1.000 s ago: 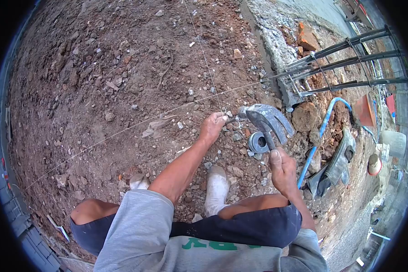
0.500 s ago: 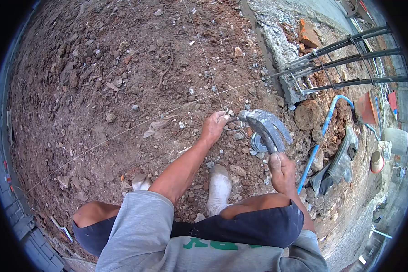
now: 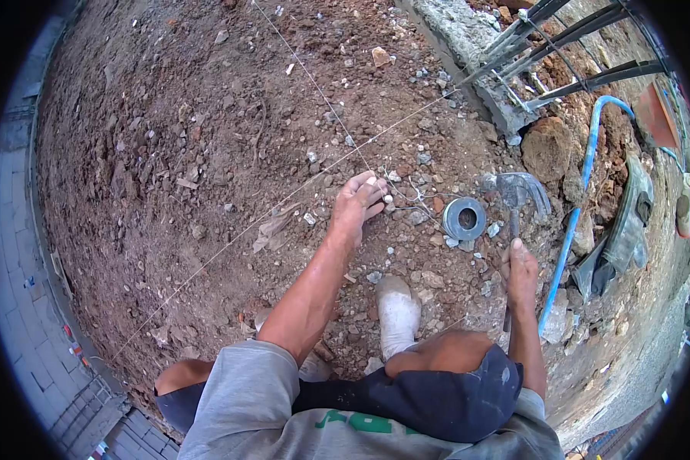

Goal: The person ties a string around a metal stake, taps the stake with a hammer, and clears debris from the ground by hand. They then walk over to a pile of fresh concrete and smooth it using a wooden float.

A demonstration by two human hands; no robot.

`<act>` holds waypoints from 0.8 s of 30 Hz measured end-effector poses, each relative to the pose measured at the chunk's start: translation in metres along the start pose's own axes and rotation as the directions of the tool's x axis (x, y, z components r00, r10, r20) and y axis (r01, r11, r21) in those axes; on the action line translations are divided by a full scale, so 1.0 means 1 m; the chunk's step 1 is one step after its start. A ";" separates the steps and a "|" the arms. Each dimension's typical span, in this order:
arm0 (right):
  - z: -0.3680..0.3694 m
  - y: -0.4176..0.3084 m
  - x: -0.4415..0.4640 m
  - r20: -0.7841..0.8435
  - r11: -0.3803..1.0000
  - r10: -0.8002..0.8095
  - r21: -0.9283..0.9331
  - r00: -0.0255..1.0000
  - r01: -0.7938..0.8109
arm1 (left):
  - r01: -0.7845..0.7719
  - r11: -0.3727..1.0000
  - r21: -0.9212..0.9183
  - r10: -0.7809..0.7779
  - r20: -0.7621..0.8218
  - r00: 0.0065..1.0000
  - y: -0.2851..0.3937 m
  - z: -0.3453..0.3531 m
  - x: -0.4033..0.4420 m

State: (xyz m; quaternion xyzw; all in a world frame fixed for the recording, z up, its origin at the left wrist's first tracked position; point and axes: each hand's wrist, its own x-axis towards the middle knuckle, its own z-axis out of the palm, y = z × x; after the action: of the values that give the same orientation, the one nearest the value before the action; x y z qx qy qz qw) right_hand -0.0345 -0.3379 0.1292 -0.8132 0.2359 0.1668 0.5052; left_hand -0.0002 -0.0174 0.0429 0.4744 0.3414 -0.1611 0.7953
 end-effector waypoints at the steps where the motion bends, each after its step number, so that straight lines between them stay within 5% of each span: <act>1: -0.007 0.010 0.014 0.001 1.000 0.011 0.009 1.000 -0.011 | -0.017 1.000 0.005 0.017 -0.006 1.000 0.002 -0.003 0.004; 7: -0.020 0.008 0.064 0.132 0.948 0.297 0.081 0.946 -0.309 | -0.038 0.998 -0.048 0.035 -0.079 0.996 0.015 -0.002 0.012; 10: -0.019 0.042 0.090 0.016 0.893 -0.064 -0.445 0.998 0.065 | -0.063 0.994 -0.093 0.055 -0.081 0.995 0.015 -0.005 0.016; 14: -0.014 0.037 0.086 0.005 0.734 -0.112 -0.673 0.994 0.086 | -0.053 0.995 -0.089 0.036 -0.185 0.982 0.017 -0.004 0.014; 18: 0.004 0.012 0.067 -0.041 0.494 -0.155 -0.868 0.987 0.041 | -0.075 0.997 0.027 0.079 -0.238 0.968 0.015 -0.007 0.009; 21: 0.010 0.025 0.061 -0.049 0.389 -0.511 -0.903 0.858 0.180 | -0.087 0.988 0.130 0.113 -0.205 0.972 0.015 -0.012 0.011; 24: 0.014 -0.003 0.058 -0.048 0.486 -0.494 -0.843 0.868 0.230 | -0.037 0.975 0.219 0.081 -0.196 0.977 0.017 -0.017 0.011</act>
State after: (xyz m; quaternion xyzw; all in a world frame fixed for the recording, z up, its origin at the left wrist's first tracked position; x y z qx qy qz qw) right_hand 0.0145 -0.3366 0.0956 -0.9978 0.0230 0.0258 0.0571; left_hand 0.0110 0.0069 0.0404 0.5810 0.3876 -0.1237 0.7049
